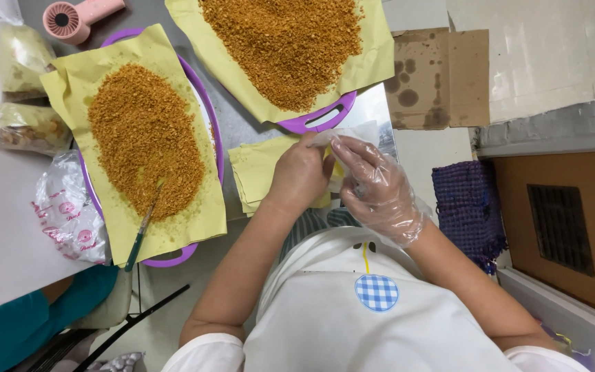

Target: Manually bagging fried shallots into small plastic pouches from a large pile on a table using hands and a small scraper.

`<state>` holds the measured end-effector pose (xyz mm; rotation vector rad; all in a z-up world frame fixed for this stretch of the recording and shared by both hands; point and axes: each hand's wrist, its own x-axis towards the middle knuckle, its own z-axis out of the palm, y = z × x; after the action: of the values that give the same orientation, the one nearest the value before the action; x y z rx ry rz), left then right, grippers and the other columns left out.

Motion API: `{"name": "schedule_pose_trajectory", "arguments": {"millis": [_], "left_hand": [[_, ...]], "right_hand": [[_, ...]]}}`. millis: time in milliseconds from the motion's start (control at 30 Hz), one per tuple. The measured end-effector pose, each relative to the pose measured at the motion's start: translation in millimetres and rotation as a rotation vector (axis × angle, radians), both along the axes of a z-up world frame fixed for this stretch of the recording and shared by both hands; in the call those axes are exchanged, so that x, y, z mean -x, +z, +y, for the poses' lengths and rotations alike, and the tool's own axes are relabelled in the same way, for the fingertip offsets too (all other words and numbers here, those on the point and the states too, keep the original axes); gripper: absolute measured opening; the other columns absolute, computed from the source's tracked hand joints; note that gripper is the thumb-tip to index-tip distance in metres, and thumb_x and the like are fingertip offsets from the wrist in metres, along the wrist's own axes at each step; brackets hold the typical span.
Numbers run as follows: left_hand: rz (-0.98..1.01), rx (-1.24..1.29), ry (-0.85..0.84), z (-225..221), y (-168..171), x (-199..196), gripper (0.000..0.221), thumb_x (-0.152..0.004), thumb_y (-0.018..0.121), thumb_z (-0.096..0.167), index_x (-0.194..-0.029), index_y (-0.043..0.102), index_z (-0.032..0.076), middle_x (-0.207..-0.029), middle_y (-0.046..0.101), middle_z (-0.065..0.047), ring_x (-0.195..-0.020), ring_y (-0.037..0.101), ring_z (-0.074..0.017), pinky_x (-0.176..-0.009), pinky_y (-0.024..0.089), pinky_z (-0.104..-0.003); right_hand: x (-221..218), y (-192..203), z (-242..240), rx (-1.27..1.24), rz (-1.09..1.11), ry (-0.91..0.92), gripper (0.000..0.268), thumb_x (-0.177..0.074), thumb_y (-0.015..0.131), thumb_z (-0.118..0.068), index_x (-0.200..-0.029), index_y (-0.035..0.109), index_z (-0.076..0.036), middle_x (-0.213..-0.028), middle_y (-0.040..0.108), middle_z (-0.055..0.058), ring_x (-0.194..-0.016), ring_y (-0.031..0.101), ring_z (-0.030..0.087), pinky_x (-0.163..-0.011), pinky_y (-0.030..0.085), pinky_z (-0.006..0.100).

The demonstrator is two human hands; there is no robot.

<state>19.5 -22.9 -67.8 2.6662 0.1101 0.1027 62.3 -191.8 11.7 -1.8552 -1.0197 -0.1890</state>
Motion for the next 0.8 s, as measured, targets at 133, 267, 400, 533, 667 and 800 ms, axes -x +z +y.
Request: {"name": "schedule_pose_trajectory", "arguments": {"millis": [133, 267, 400, 533, 667, 800], "left_hand": [[0.01, 0.061, 0.118, -20, -27, 3, 0.031, -0.089, 0.076, 0.022, -0.111, 0.071, 0.001, -0.099, 0.067, -0.015, -0.09, 0.075, -0.0391, -0.08, 0.063, -0.049], [-0.1, 0.26, 0.201, -45, -62, 6, 0.035, -0.093, 0.065, 0.017, -0.126, 0.057, 0.005, -0.108, 0.062, -0.013, -0.106, 0.067, -0.0382, -0.09, 0.058, -0.046], [-0.184, 0.058, 0.118, -52, -62, -1, 0.028, -0.087, 0.073, 0.017, -0.113, 0.072, 0.006, -0.122, 0.064, -0.008, -0.11, 0.062, -0.0317, -0.091, 0.056, -0.042], [0.004, 0.273, -0.042, -15, -9, 11, 0.017, -0.092, 0.07, 0.016, -0.101, 0.084, 0.017, -0.161, 0.046, -0.019, -0.134, 0.058, -0.0504, -0.103, 0.055, -0.054], [-0.076, 0.569, 0.243, 69, -37, 42, 0.037, -0.097, 0.068, 0.002, -0.132, 0.07, 0.012, -0.131, 0.062, -0.011, -0.125, 0.066, -0.0349, -0.105, 0.054, -0.044], [0.265, 0.04, 0.069, 109, -105, 83, 0.067, -0.075, 0.09, 0.021, -0.137, 0.068, 0.014, -0.145, 0.057, -0.016, -0.137, 0.055, -0.0432, -0.111, 0.051, -0.05]], "right_hand": [[5, -6, -2, -0.024, 0.014, 0.044, 0.069, -0.075, 0.068, 0.011, -0.143, 0.066, -0.001, -0.128, 0.072, 0.026, -0.112, 0.074, 0.045, -0.091, 0.062, 0.053], [7, -27, -16, -0.008, -0.016, 0.046, 0.064, -0.078, 0.07, 0.01, -0.141, 0.068, 0.001, -0.13, 0.07, 0.027, -0.114, 0.072, 0.047, -0.092, 0.06, 0.055], [-1, -26, -25, -0.02, -0.028, 0.051, 0.069, -0.076, 0.066, 0.014, -0.144, 0.064, 0.006, -0.13, 0.068, 0.032, -0.117, 0.068, 0.05, -0.096, 0.059, 0.06], [-15, -22, -23, -0.03, -0.033, 0.052, 0.073, -0.075, 0.064, 0.017, -0.147, 0.061, 0.007, -0.128, 0.066, 0.035, -0.115, 0.066, 0.053, -0.098, 0.058, 0.064], [-27, -10, -20, -0.037, 0.0, 0.068, 0.074, -0.077, 0.062, 0.02, -0.15, 0.056, 0.009, -0.134, 0.064, 0.035, -0.125, 0.063, 0.055, -0.1, 0.057, 0.064], [-28, -4, -14, -0.005, 0.131, 0.035, 0.072, -0.074, 0.066, 0.022, -0.145, 0.059, 0.013, -0.132, 0.063, 0.037, -0.126, 0.062, 0.058, -0.103, 0.056, 0.063]]}}
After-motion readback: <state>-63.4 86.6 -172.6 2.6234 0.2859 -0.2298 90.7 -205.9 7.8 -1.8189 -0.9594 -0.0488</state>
